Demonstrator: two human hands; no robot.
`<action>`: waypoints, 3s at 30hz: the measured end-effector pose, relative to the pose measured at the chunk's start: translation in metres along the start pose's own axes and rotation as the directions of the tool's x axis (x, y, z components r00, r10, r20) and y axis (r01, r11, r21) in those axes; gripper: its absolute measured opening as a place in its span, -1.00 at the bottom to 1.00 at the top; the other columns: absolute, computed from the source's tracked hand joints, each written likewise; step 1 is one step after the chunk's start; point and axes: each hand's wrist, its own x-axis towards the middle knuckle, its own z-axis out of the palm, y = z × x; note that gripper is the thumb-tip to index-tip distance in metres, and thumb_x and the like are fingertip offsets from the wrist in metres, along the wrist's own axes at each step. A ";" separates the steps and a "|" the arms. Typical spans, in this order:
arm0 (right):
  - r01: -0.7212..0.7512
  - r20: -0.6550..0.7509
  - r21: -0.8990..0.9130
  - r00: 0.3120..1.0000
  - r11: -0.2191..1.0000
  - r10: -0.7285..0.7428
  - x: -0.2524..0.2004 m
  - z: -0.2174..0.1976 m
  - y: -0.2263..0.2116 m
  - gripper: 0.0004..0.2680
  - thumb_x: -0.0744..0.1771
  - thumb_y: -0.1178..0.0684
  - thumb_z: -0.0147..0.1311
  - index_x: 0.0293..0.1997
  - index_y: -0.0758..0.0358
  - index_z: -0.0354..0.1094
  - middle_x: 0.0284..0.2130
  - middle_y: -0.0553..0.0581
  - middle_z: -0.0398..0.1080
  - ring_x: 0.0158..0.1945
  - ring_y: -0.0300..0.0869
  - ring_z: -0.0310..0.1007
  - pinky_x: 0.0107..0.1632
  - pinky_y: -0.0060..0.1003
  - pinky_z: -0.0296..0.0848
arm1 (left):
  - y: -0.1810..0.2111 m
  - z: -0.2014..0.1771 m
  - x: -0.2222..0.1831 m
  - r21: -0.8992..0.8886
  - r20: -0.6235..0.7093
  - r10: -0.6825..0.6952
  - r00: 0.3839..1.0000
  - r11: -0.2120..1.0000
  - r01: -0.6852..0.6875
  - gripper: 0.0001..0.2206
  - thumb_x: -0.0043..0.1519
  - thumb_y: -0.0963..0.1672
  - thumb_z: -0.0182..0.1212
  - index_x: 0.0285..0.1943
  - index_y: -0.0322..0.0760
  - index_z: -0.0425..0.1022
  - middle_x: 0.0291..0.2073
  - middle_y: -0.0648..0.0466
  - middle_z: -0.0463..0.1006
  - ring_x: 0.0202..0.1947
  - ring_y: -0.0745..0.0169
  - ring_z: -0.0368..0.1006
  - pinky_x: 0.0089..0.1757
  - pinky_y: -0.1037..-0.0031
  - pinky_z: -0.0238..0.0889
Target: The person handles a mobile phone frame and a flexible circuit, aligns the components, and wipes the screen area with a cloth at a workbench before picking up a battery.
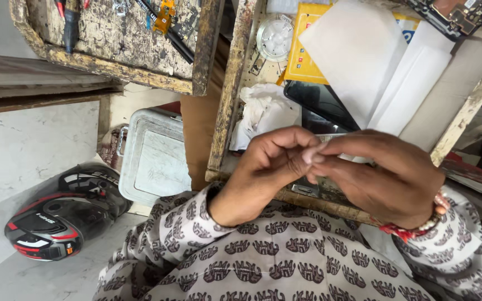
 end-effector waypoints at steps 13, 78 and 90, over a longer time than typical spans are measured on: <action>-0.319 -0.179 0.149 0.922 0.936 0.343 -0.030 0.015 0.004 -0.92 0.39 0.21 0.12 -0.11 0.42 0.34 -0.19 0.29 0.50 -0.10 -0.10 0.61 -0.06 -0.32 0.61 | 0.012 0.011 -0.006 0.774 0.013 0.133 0.991 0.626 -0.094 -0.89 0.37 -0.20 0.27 0.02 -0.36 0.56 -0.11 0.11 0.62 -0.16 0.37 0.60 -0.08 0.52 0.49; 0.313 0.813 -0.456 0.528 0.833 0.246 -0.012 0.022 0.055 -0.47 0.11 0.14 0.15 0.24 0.01 0.30 0.33 -0.09 0.23 0.16 -0.16 0.27 0.14 -0.24 0.38 | 0.034 -0.046 -0.035 0.891 -0.243 0.817 0.524 0.401 -0.212 -0.67 0.66 -0.15 -0.02 0.54 -0.42 0.15 0.46 -0.06 0.28 0.37 0.38 0.35 0.35 0.56 0.23; 0.161 0.814 -0.364 0.533 0.917 0.229 -0.007 0.032 0.036 -0.57 0.16 0.18 0.19 0.15 0.25 0.31 -0.02 0.12 0.46 0.02 -0.08 0.45 0.03 -0.26 0.47 | 0.055 -0.021 -0.031 0.843 -0.412 0.802 0.432 0.516 -0.154 -0.48 0.41 -0.32 0.10 0.52 -0.60 -0.03 0.52 -0.35 0.14 0.18 0.16 0.49 0.09 0.53 0.51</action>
